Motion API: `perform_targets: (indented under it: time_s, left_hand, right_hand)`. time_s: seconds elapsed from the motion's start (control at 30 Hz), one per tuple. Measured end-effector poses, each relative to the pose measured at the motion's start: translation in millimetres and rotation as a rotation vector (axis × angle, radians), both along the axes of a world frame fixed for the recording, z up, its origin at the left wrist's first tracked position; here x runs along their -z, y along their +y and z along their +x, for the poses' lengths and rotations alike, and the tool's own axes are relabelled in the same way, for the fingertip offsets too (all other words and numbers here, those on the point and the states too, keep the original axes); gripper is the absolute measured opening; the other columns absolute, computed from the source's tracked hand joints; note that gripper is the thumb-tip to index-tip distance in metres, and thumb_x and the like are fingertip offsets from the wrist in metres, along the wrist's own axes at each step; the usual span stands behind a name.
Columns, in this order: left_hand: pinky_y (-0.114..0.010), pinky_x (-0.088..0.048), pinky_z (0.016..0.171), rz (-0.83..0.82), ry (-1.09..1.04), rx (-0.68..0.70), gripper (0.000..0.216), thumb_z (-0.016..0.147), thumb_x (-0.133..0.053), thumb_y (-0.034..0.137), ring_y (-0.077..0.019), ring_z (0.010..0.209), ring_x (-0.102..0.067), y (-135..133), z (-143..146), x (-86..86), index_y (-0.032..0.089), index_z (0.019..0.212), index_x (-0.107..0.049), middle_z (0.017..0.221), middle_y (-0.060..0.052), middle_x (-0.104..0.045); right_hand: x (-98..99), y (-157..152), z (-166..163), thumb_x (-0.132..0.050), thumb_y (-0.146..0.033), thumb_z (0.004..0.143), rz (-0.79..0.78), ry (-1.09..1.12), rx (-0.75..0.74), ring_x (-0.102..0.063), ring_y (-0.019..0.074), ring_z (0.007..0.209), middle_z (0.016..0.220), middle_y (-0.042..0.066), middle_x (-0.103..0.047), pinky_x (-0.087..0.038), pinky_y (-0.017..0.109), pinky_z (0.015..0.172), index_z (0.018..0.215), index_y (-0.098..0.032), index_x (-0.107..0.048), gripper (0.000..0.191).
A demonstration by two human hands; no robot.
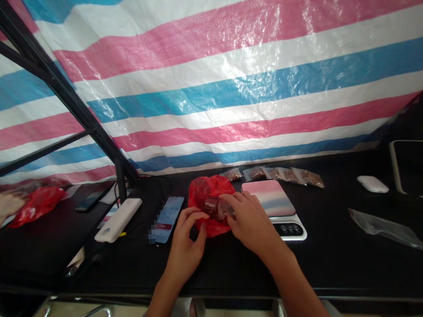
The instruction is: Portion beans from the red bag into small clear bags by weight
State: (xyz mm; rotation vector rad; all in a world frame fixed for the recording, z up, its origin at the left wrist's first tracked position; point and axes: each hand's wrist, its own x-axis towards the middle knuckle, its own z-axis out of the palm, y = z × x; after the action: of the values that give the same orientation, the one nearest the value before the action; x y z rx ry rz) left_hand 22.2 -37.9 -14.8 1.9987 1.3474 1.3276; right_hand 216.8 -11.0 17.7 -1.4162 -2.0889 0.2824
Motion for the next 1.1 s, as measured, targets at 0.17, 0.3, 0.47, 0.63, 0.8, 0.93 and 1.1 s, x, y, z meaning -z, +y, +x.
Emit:
perform_targets:
  time_s: [0.17,0.3,0.47,0.63,0.8,0.93,1.1]
  left_hand:
    - [-0.040,-0.049,0.103,-0.008,0.032,0.017,0.025,0.095,-0.050,0.010,-0.0221,0.116,-0.059,0,2,-1.5,0.025,0.105,-0.067,0.117,-0.009,-0.057]
    - [-0.039,-0.049,0.103,-0.006,0.038,0.018,0.024,0.095,-0.050,0.010,-0.0219,0.116,-0.059,1,2,-1.3,0.025,0.105,-0.066,0.117,-0.008,-0.057]
    - [-0.039,-0.049,0.103,-0.006,0.035,0.019,0.025,0.095,-0.050,0.010,-0.0219,0.115,-0.059,1,2,0.6,0.025,0.107,-0.067,0.117,-0.008,-0.057]
    - [-0.039,-0.049,0.103,-0.006,0.042,0.010,0.026,0.095,-0.050,0.009,-0.0220,0.115,-0.059,1,1,1.7,0.025,0.106,-0.067,0.116,-0.008,-0.058]
    - [-0.039,-0.049,0.102,0.006,0.042,0.004,0.026,0.094,-0.050,0.008,-0.0220,0.113,-0.059,2,2,2.1,0.025,0.104,-0.067,0.115,-0.008,-0.059]
    - [-0.039,-0.050,0.101,0.012,0.038,0.007,0.027,0.094,-0.050,0.007,-0.0219,0.112,-0.060,3,3,2.5,0.025,0.106,-0.067,0.114,-0.007,-0.060]
    - [-0.038,-0.051,0.100,0.024,0.028,-0.005,0.029,0.093,-0.050,0.007,-0.0218,0.112,-0.060,3,4,2.7,0.025,0.108,-0.067,0.114,-0.007,-0.061]
  right_hand:
    - [4.7,2,0,-0.059,-0.011,0.087,0.008,-0.007,0.001,-0.059,0.0303,0.108,0.117,0.009,-0.072,-0.044,0.052,0.103,0.133,-0.023,-0.064,0.048]
    - [11.5,6,5,-0.063,-0.014,0.086,-0.042,0.059,-0.014,-0.059,0.0292,0.110,0.120,0.009,-0.069,-0.046,0.049,0.102,0.133,-0.024,-0.063,0.048]
    - [10.5,3,11,-0.065,-0.015,0.085,-0.058,0.067,-0.022,-0.061,0.0288,0.109,0.118,0.008,-0.071,-0.046,0.046,0.100,0.129,-0.026,-0.065,0.046]
    - [3.9,-1,12,-0.064,-0.016,0.087,-0.025,0.008,0.023,-0.063,0.0306,0.109,0.117,0.009,-0.073,-0.046,0.047,0.099,0.132,-0.027,-0.066,0.047]
    - [3.3,1,14,-0.065,-0.016,0.086,-0.027,-0.003,0.021,-0.063,0.0308,0.107,0.113,0.009,-0.074,-0.047,0.047,0.098,0.129,-0.026,-0.068,0.045]
    - [2.6,1,13,-0.067,-0.019,0.085,-0.046,0.035,0.026,-0.065,0.0307,0.104,0.111,0.009,-0.075,-0.049,0.047,0.097,0.127,-0.025,-0.070,0.042]
    - [0.3,2,16,-0.069,-0.023,0.083,-0.034,0.115,0.049,-0.068,0.0314,0.106,0.111,0.007,-0.076,-0.050,0.049,0.099,0.122,-0.028,-0.073,0.039]
